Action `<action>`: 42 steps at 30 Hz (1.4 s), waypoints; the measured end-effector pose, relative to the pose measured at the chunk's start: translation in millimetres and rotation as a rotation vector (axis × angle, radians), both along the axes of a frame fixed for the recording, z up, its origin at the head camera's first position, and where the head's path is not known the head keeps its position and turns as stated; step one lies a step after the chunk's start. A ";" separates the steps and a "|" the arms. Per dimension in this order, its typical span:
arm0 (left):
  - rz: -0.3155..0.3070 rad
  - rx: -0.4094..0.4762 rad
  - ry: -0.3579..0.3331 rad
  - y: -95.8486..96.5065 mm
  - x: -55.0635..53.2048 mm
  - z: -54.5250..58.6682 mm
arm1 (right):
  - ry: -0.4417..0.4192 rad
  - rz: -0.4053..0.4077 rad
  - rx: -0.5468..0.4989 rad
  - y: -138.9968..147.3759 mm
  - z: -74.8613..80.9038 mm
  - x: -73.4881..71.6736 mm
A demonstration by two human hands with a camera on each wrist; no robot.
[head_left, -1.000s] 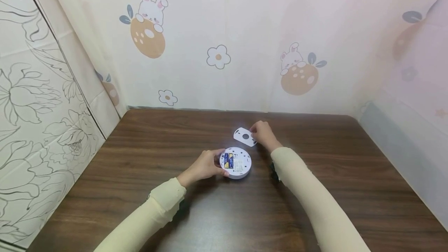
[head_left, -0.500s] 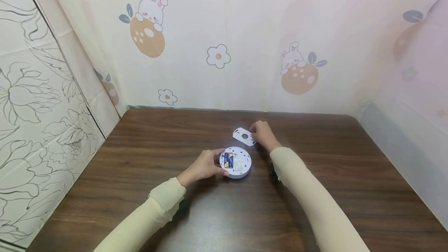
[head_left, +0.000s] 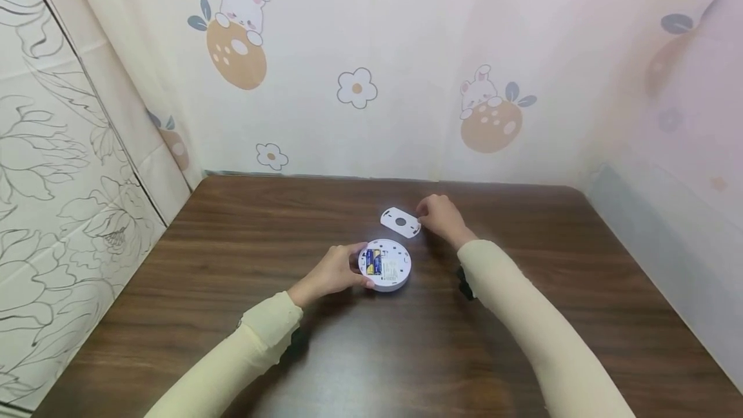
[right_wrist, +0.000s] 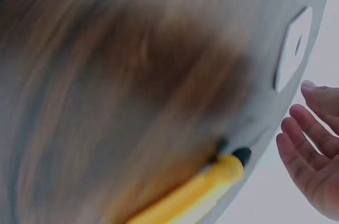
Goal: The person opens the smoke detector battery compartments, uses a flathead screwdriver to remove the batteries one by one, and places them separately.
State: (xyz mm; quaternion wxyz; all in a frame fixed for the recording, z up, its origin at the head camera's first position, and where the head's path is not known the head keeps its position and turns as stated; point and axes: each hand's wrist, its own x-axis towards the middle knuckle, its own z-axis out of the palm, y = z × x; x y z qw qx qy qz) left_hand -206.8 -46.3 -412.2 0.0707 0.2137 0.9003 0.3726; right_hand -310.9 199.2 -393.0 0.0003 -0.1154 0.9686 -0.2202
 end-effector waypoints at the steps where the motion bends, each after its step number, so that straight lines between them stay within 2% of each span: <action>1: -0.002 0.004 -0.001 0.1 -0.1 0.1 | 0.002 0.002 0.009 2.1 2.7 1.6; 8: -0.019 0.018 0.005 -1.1 -0.1 1.8 | 0.007 0.009 0.044 14.8 16.6 13.4; 16: -0.019 0.021 -0.001 -2.8 3.2 2.9 | -0.004 -0.003 0.055 27.2 21.2 24.6; 24: -0.014 0.042 0.027 -4.6 5.6 0.5 | -0.003 -0.011 0.055 42.4 19.5 38.1; 34: -0.014 0.109 -0.052 -6.2 10.2 0.5 | -0.100 -0.012 0.105 61.2 13.8 51.3; 42: -0.032 0.163 -0.019 -8.5 14.5 0.2 | -0.137 -0.019 0.119 65.9 6.9 58.3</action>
